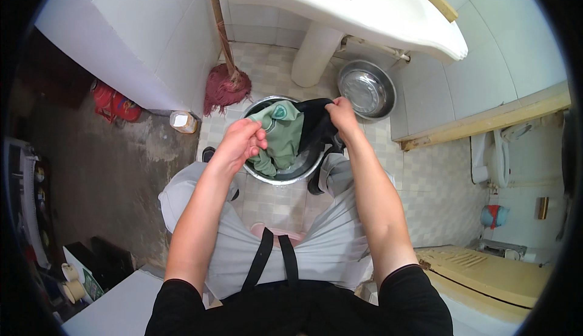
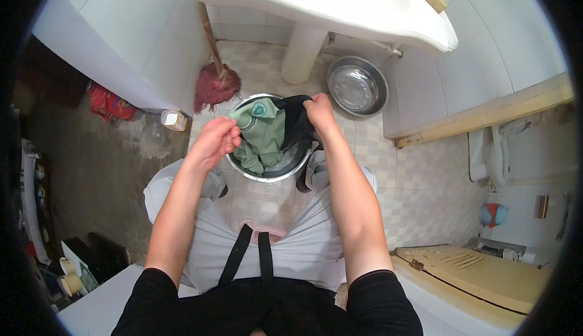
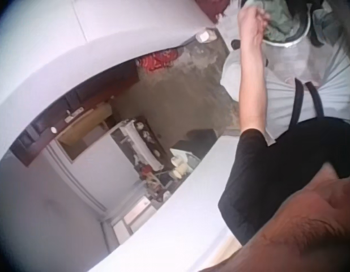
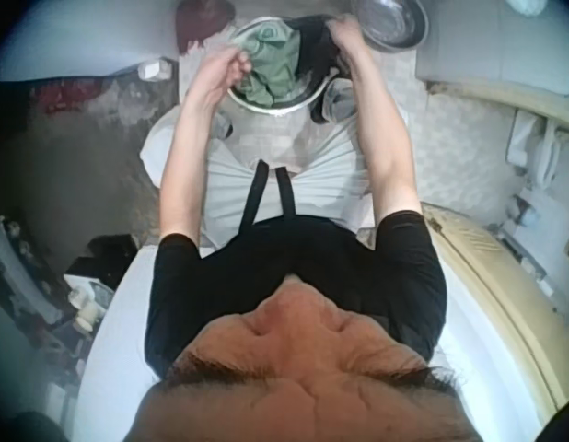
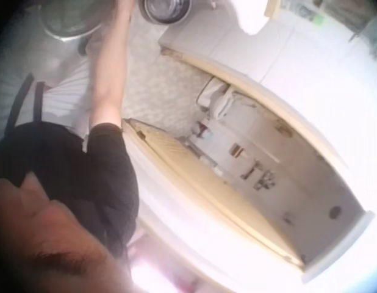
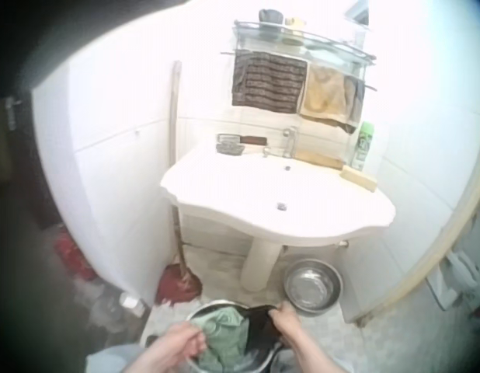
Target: The person hand-washes a light green and black garment in a metal basin filled with water. They repeatedly submerge, agitate, and wring the fabric, then lift and fold it before returning it to the basin.
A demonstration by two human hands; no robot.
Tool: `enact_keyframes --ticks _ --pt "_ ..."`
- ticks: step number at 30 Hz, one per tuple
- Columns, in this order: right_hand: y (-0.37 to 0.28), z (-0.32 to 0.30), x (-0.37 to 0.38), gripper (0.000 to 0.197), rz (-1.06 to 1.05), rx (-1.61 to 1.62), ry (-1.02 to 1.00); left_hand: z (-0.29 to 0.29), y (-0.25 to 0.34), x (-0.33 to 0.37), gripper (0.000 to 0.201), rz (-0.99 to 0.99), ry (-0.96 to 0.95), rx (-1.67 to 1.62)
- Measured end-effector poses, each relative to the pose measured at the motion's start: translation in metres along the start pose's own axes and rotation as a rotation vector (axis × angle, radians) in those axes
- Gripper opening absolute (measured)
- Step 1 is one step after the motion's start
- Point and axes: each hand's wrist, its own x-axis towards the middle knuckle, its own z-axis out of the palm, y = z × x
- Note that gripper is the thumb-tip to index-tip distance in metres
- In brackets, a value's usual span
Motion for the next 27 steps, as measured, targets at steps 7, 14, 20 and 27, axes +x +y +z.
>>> enact_keyframes --ticks 7,14,20,27 --pt "-0.052 -0.018 -0.023 0.016 0.349 1.079 -0.416 0.009 -0.006 -0.002 0.024 -0.061 0.023 0.239" --pt "-0.067 0.0 -0.036 0.017 0.444 1.405 -0.658 0.004 -0.056 0.013 0.065 0.135 0.086 0.87" --pt "-0.077 0.012 -0.055 0.019 0.495 1.488 -0.74 -0.004 -0.075 0.031 0.068 0.234 0.073 1.016" --pt "-0.079 0.015 -0.067 0.017 0.432 1.504 -0.824 0.0 -0.071 0.039 0.048 -0.141 0.052 0.594"
